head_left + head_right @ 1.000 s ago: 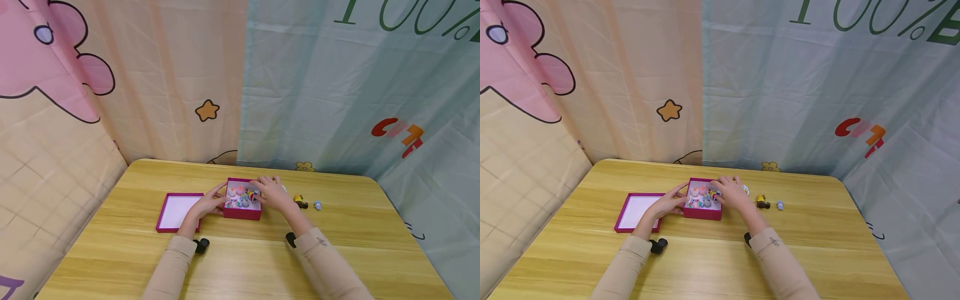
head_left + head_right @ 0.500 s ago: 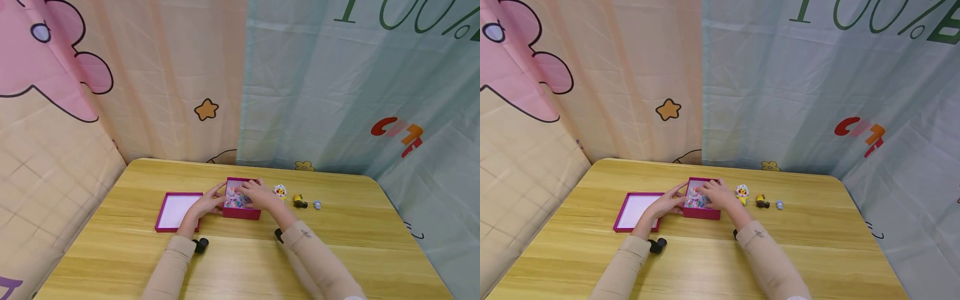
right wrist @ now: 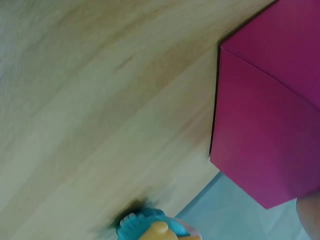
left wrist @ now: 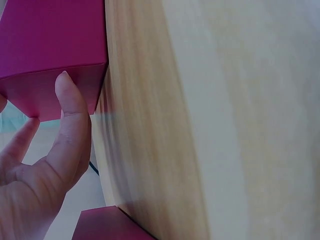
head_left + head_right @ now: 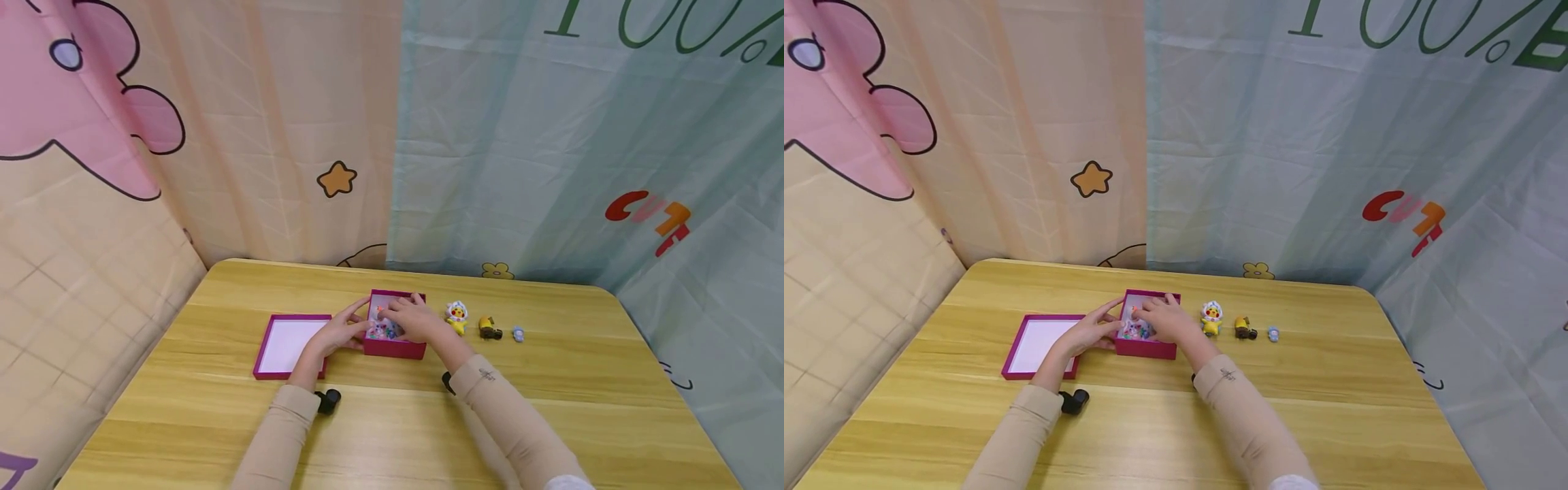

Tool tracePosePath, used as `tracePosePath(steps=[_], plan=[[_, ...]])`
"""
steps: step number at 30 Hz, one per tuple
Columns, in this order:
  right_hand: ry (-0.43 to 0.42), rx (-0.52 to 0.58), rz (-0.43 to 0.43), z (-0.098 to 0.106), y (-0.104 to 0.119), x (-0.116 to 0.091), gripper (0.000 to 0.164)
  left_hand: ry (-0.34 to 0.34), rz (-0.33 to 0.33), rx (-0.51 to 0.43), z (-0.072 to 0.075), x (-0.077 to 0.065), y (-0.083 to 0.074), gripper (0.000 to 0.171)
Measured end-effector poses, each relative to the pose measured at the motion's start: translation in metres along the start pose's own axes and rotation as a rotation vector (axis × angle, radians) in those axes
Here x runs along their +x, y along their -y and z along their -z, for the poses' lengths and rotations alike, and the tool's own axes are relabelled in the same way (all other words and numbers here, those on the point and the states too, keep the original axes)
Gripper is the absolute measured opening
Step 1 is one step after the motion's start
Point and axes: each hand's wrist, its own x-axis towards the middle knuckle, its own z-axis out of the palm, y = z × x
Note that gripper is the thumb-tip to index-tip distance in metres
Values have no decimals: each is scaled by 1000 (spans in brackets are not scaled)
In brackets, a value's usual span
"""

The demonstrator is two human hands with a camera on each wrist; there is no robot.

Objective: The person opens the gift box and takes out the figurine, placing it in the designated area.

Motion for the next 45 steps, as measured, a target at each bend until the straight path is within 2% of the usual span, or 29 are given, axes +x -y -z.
tracePosePath(steps=[7,17,21,39,45], plan=[[46,-31,-35,-4,4,4,48,-2,4,19,0,1,-1,60],[51,-81,-16,-6,7,9,52,-4,0,3,-2,-3,-3,58],[61,-98,-12,-7,7,10,52,-10,11,-1,-1,1,1,58],[19,-90,7,-9,6,12,52,-40,27,-9,-3,0,1,59],[-58,-77,35,-8,5,11,48,-35,25,-1,-4,-1,-1,60]])
